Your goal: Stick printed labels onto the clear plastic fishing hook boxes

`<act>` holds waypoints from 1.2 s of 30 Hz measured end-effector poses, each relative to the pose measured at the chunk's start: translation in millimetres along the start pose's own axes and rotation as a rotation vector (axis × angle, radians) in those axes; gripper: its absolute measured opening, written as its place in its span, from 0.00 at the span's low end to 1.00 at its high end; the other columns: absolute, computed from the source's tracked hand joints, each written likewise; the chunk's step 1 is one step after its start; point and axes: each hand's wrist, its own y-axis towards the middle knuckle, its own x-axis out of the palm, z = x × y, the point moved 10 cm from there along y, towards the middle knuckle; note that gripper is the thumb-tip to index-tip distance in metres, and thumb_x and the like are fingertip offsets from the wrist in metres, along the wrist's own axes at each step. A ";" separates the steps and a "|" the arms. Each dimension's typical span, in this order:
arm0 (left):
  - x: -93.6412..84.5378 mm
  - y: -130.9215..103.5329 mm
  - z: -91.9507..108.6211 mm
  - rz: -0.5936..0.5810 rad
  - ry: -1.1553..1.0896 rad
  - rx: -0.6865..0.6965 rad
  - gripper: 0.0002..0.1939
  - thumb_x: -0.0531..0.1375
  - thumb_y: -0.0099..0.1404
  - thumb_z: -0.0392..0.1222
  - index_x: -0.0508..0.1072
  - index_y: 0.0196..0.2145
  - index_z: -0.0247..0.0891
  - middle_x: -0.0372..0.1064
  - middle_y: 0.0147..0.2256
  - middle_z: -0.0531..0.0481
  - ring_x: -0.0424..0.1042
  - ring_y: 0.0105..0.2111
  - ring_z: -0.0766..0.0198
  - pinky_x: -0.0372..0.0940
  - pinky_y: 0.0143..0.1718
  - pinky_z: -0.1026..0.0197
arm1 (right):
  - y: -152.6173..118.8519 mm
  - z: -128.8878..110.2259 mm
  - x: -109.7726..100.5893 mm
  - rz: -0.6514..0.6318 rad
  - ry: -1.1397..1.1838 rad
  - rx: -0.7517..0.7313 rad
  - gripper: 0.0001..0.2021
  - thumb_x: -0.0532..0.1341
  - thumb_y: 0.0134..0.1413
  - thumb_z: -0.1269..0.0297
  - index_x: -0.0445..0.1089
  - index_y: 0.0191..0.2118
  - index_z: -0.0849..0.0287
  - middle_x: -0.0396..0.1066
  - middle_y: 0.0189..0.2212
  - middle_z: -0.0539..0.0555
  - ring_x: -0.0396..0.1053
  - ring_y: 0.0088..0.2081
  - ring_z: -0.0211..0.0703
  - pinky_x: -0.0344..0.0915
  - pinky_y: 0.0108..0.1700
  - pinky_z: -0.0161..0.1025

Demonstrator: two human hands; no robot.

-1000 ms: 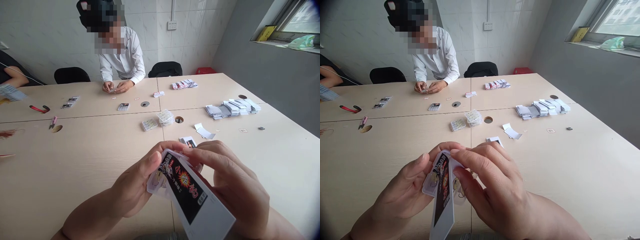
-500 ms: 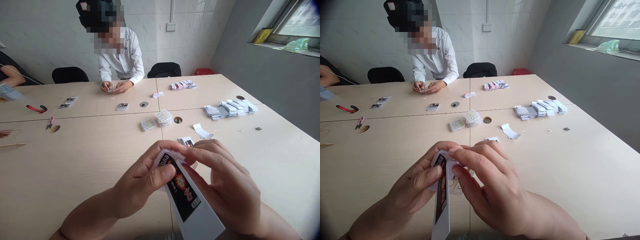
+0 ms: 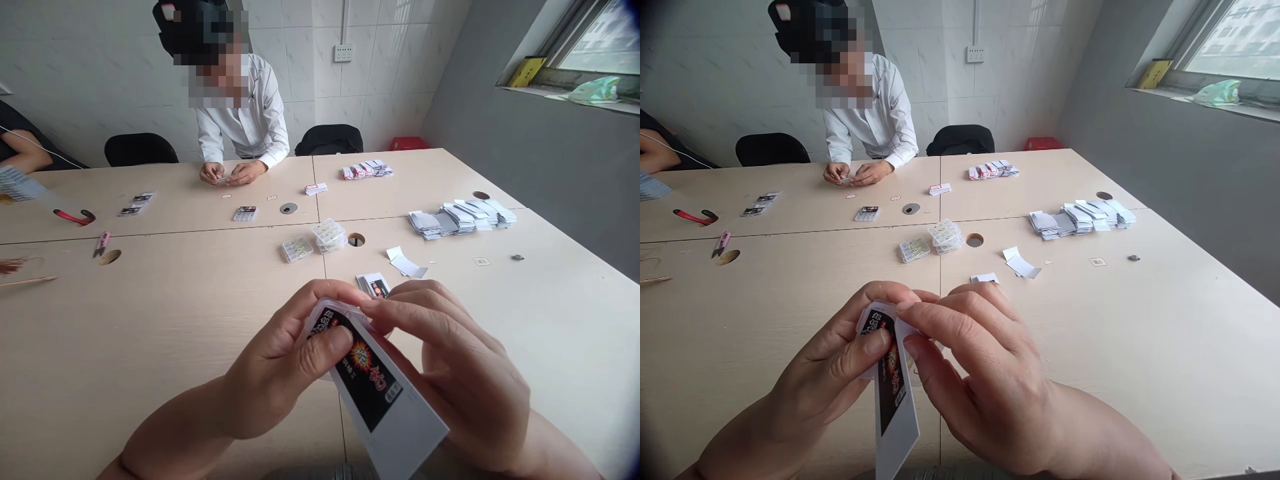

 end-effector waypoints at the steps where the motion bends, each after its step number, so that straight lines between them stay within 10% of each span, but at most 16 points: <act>1: -0.2 0.2 1.0 -0.002 0.013 0.007 0.11 0.56 0.76 0.43 0.73 0.52 0.52 0.71 0.45 0.53 0.70 0.44 0.66 0.66 0.46 0.66 | 0.6 -0.4 -0.1 0.001 0.002 -0.005 0.20 0.61 0.58 0.81 0.70 0.54 0.57 0.77 0.37 0.54 0.73 0.34 0.41 0.71 0.37 0.42; 36: -11.5 1.7 -0.9 0.090 0.015 0.024 0.12 0.54 0.76 0.40 0.76 0.49 0.52 0.74 0.52 0.54 0.72 0.51 0.67 0.67 0.50 0.69 | -0.6 -0.8 -4.7 -0.003 -0.011 0.004 0.17 0.60 0.55 0.86 0.71 0.48 0.63 0.75 0.32 0.53 0.71 0.34 0.40 0.69 0.35 0.41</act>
